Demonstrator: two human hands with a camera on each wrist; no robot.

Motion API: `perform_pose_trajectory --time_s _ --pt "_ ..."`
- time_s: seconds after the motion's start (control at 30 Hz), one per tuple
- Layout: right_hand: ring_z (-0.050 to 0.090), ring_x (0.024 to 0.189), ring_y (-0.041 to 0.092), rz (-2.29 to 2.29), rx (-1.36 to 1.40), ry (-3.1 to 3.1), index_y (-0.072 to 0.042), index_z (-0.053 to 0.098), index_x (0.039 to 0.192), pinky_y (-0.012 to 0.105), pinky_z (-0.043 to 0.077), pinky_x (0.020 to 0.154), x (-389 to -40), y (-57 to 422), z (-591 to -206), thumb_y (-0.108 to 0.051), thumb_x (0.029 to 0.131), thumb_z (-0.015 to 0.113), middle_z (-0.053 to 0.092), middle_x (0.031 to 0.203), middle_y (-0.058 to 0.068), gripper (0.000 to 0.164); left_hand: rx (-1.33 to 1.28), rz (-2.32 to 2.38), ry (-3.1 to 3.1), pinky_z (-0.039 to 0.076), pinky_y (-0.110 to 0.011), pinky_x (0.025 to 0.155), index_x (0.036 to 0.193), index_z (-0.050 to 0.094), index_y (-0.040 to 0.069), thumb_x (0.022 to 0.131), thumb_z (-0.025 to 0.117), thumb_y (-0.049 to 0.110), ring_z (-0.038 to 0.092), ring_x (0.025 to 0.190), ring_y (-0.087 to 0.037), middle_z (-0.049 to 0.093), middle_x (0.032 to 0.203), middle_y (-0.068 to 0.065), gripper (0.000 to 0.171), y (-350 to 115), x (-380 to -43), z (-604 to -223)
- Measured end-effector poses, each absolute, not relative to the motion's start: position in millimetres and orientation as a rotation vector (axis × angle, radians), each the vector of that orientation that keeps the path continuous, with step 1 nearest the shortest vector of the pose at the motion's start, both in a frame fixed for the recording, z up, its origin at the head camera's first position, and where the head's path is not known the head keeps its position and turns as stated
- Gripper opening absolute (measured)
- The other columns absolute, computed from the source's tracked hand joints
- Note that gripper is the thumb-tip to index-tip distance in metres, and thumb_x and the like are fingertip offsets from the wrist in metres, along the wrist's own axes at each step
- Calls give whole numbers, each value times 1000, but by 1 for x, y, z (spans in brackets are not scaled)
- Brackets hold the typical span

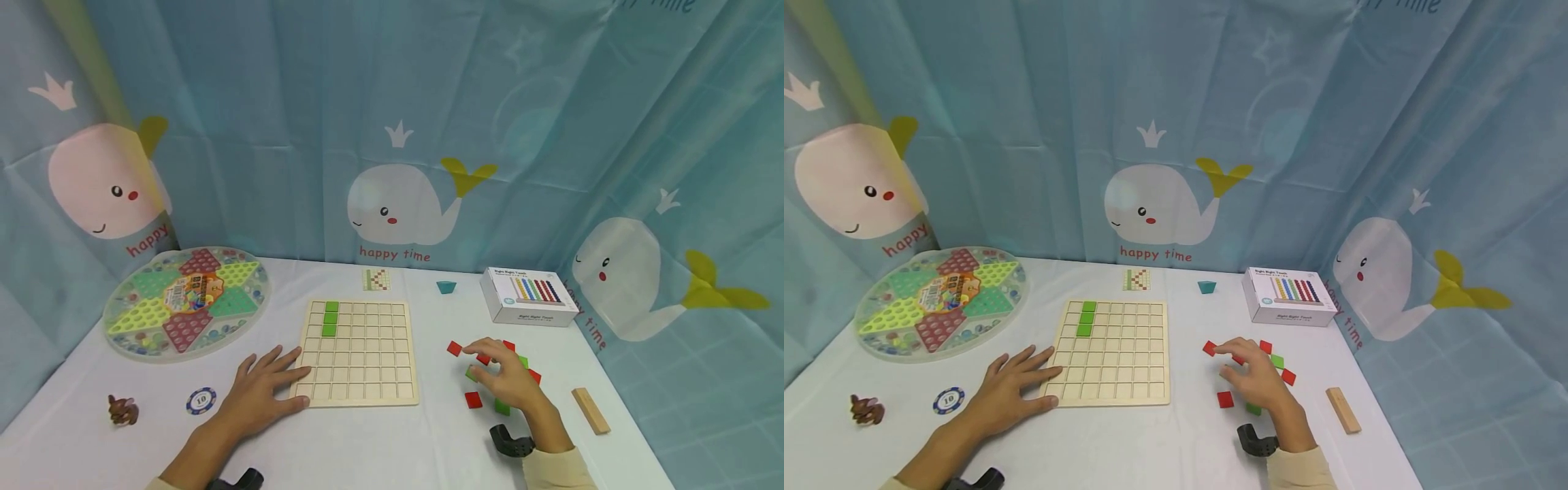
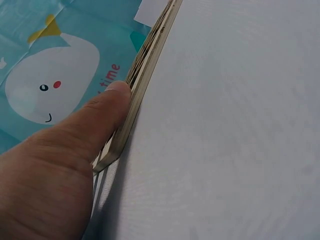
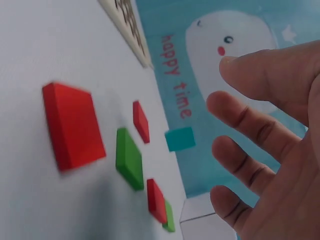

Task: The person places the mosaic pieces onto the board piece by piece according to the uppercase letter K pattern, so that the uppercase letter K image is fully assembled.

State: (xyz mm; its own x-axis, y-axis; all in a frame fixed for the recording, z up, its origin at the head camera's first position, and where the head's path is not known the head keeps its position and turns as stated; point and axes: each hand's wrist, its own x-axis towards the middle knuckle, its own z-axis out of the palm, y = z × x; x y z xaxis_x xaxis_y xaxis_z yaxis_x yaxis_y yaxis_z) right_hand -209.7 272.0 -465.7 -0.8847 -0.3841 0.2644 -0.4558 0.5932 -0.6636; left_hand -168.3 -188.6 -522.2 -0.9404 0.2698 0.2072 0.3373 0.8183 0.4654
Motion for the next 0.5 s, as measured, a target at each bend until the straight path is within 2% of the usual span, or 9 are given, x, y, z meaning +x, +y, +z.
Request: perform_pose_trajectory --time_s 0.13,0.27,0.5 --pt "56 106 29 1130 717 -2729 -11 69 115 55 46 83 -211 279 -471 -3 85 70 61 115 -10 32 -477 -769 -2873 9 -63 107 122 69 23 75 69 65 28 137 -38 46 145 -3 62 -189 -168 -523" --pt "56 107 26 1091 692 -2753 -11 70 115 56 46 85 -212 284 -475 -1 84 69 62 115 -9 32 -481 -774 -2872 8 -63 107 122 69 22 76 69 64 28 137 -39 46 145 -3 63 -189 -168 -523" --pt "45 116 24 983 687 -2885 -17 70 114 55 41 94 -214 287 -487 7 81 67 58 121 -6 41 -473 -771 -2875 8 -63 107 122 69 22 75 69 65 28 137 -39 46 145 -3 63 -188 -168 -521"
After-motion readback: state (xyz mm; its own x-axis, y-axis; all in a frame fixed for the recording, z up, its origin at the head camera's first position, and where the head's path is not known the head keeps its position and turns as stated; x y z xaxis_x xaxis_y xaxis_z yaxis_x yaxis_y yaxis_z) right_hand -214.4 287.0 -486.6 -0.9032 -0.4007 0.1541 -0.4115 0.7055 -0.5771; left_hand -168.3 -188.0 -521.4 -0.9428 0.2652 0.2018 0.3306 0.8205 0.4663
